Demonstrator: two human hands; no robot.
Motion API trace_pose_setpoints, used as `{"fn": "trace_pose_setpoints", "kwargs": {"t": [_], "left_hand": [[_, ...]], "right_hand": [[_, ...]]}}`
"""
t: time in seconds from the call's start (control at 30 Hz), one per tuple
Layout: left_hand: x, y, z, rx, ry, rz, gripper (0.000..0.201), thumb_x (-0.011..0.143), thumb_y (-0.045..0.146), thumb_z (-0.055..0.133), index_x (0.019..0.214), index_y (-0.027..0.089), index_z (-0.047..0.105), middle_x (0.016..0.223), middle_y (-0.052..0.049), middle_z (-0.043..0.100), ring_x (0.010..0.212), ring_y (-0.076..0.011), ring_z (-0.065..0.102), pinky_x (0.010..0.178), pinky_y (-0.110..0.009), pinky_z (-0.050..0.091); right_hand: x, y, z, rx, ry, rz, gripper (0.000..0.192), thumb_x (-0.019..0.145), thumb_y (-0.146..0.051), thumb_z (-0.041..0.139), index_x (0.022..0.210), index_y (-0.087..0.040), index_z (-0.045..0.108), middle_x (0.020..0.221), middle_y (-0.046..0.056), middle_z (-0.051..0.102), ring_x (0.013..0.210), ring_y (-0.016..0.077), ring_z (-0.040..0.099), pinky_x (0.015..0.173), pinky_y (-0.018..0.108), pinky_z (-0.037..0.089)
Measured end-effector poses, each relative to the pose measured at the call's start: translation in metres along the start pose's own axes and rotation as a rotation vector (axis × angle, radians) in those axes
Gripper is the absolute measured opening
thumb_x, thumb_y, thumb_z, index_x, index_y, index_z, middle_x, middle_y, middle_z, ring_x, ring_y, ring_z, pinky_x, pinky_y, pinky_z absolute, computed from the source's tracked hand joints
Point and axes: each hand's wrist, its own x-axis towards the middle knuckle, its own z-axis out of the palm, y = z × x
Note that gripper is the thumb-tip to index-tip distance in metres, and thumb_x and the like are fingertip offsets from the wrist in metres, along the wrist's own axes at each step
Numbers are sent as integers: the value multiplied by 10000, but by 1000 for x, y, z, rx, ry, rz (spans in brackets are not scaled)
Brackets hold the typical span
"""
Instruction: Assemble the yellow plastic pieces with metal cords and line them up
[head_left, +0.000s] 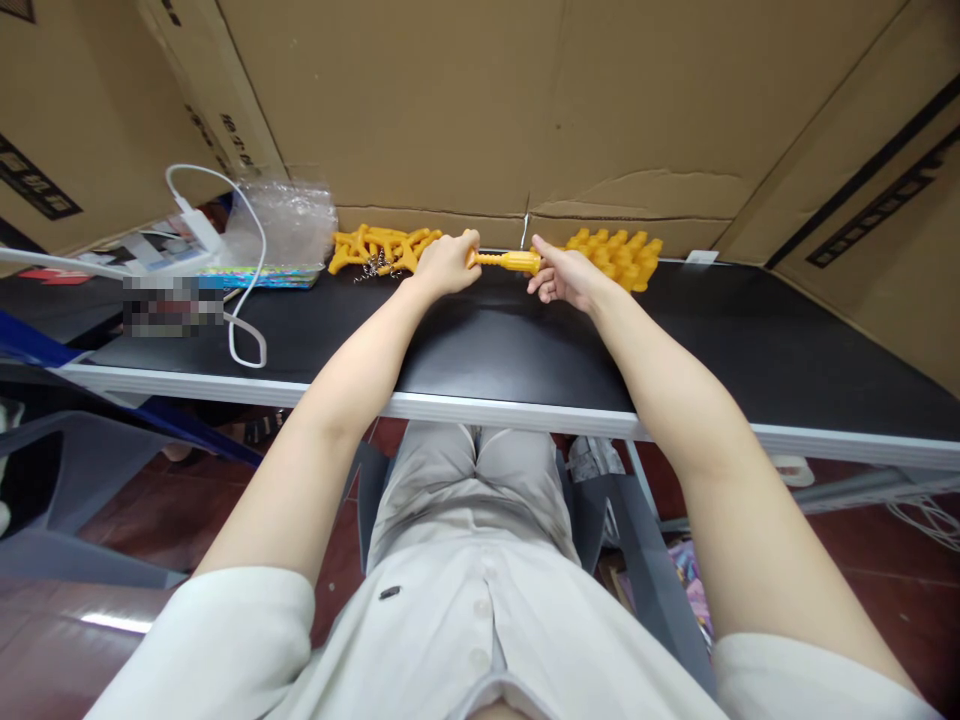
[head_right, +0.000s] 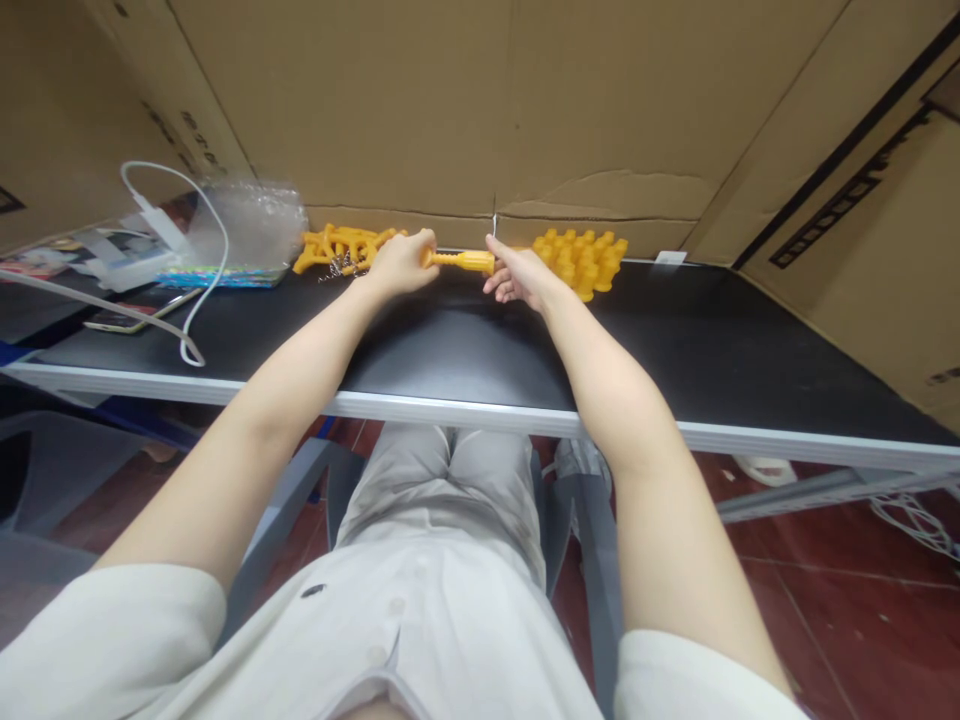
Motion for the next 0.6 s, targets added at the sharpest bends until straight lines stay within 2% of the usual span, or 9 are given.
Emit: {"fn": "trace_pose_setpoints", "kwargs": {"t": [0.3, 0.47, 0.6], "left_hand": [[-4, 7, -4, -14, -9, -16, 446, 964, 368, 640, 1390, 237, 663, 1256, -145, 774, 1282, -412, 680, 1134, -515, 503], [-5, 10, -4, -16, 1, -12, 412, 962, 369, 665, 1355, 248, 671, 1208, -121, 780, 1259, -393, 694, 1121, -490, 515], [-4, 8, -5, 17, 4, -3, 404, 958, 391, 662, 1340, 260, 684, 1209, -113, 786, 1238, -383, 706, 1103, -476, 522]], "right_hand": [[10, 4, -1, -47, 41, 69, 765, 1014, -907, 472, 969, -188, 729, 456, 29, 569, 308, 126, 428, 342, 240, 383], [8, 2, 0, -70, 23, 79, 816, 973, -962, 457, 936, -194, 731, 415, 13, 511, 278, 121, 358, 328, 254, 350], [5, 0, 0, -71, 2, 121, 862, 952, -996, 399, 915, -196, 719, 443, 35, 546, 291, 127, 373, 317, 257, 309]]}}
